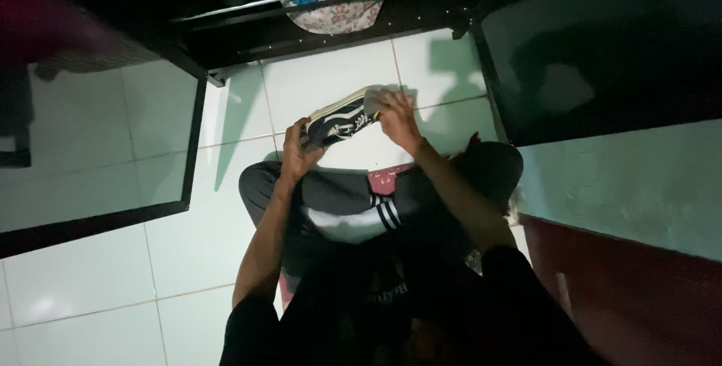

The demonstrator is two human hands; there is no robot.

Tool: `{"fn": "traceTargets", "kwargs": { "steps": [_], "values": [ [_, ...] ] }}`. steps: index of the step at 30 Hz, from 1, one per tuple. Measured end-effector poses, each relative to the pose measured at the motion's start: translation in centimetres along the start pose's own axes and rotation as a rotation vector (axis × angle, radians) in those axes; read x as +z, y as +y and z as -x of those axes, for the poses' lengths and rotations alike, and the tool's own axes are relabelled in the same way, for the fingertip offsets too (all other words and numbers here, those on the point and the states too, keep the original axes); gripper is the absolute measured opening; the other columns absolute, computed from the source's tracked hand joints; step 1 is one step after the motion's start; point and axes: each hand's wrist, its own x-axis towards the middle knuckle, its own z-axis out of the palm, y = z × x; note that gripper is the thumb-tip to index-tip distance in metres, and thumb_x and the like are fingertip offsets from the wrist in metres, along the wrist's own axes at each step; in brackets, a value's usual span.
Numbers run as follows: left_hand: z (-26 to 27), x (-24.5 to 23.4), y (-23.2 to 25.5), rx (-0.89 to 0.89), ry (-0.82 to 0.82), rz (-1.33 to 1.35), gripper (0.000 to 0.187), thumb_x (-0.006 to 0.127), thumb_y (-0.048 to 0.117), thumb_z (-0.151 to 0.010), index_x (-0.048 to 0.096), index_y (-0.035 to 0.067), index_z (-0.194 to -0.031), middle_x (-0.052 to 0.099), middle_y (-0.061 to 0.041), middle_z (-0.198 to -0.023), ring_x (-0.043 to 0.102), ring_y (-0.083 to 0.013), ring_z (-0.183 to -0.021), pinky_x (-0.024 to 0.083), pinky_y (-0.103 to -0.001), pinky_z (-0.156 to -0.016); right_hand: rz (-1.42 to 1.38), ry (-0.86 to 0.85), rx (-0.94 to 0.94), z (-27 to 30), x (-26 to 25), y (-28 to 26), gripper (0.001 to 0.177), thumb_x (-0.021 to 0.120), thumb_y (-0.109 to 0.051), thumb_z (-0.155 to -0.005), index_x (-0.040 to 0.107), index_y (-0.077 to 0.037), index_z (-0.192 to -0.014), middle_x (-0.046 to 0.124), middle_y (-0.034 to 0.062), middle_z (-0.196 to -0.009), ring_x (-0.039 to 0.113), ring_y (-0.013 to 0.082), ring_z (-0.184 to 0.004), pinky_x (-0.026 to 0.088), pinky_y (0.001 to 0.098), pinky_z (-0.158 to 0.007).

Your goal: Cleaning a sneaker by scrubbing its sole and sides with a brush

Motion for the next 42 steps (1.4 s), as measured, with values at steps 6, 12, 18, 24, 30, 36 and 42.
{"fn": "traceTargets", "kwargs": {
  "steps": [6,12,18,24,30,36,42],
  "values": [
    [-0.1,0.3,0.0,-0.061,-0.024,-0.076,0.083,0.086,0.005,-0.074,0.044,0.016,-0.145,0.047,-0.026,-0.128,0.053,-0.0572,-0.123,0.051,-0.066,-0.103,-0.207,-0.328,0.249,-0.1,0.8,1.4,0.002,0.07,-0.02,-0.071,0.069,-0.021,-0.072,0.065,0.0046,-0.086,0.063,0.0364,-0.084,0.038,0.0629,-0.091],
    [-0.3,-0.4,0.9,-0.033,-0.001,-0.111,0.079,0.086,0.009,-0.075,0.048,0.019,-0.144,0.053,-0.025,-0.122,0.06,-0.0541,-0.115,0.057,-0.058,-0.096,-0.186,-0.084,0.207,-2.1,-1.5,0.6,0.043,0.069,-0.002,-0.086,0.071,-0.018,-0.126,0.066,0.0122,-0.124,0.06,0.038,-0.114,0.04,0.0562,-0.097],
    [-0.2,-0.1,0.2,-0.046,0.006,-0.13,0.074,0.084,0.017,-0.079,0.047,0.02,-0.143,0.056,-0.027,-0.113,0.062,-0.0569,-0.11,0.058,-0.063,-0.092,-0.237,-0.607,0.125,3.2,7.8,5.0,0.015,0.06,-0.013,-0.086,0.075,-0.016,-0.085,0.076,0.0067,-0.097,0.069,0.04,-0.106,0.045,0.0613,-0.096],
    [-0.9,0.0,-6.3,-0.16,-0.028,-0.239,0.062,0.069,0.057,-0.091,0.051,0.023,-0.139,0.069,-0.026,-0.106,0.067,-0.0509,-0.106,0.054,-0.061,-0.092,-0.154,-0.322,0.328,-1.1,2.1,6.1,0.032,0.065,-0.021,-0.087,0.075,-0.024,-0.117,0.073,0.0038,-0.109,0.071,0.0347,-0.103,0.052,0.064,-0.09],
    [-1.4,0.7,-7.0,0.051,-0.058,-0.611,0.054,0.072,0.041,-0.089,0.06,0.004,-0.126,0.066,-0.025,-0.113,0.061,-0.0508,-0.115,0.052,-0.063,-0.096,-0.314,-0.089,0.372,-1.1,6.3,8.4,0.046,0.071,-0.007,-0.086,0.068,-0.016,-0.132,0.063,0.0095,-0.116,0.065,0.0413,-0.104,0.049,0.0683,-0.087],
    [-2.0,2.7,-1.3,0.01,-0.072,-0.579,0.097,0.089,0.025,-0.073,0.039,0.014,-0.155,0.044,-0.021,-0.145,0.046,-0.0457,-0.136,0.047,-0.056,-0.113,-0.187,-0.016,0.195,-2.6,2.0,-0.8,0.045,0.083,-0.017,-0.081,0.07,-0.009,-0.123,0.064,0.0157,-0.119,0.065,0.0437,-0.107,0.053,0.0603,-0.084],
    [-2.8,3.6,-3.2,0.016,-0.056,-0.829,0.083,0.09,0.026,-0.072,0.052,0.009,-0.144,0.057,-0.015,-0.125,0.06,-0.0355,-0.117,0.056,-0.046,-0.101,0.054,-0.079,-0.005,-2.3,1.9,0.9,0.022,0.076,-0.009,-0.079,0.076,-0.006,-0.101,0.059,0.0146,-0.128,0.056,0.0403,-0.115,0.045,0.0575,-0.091]
  ]
}}
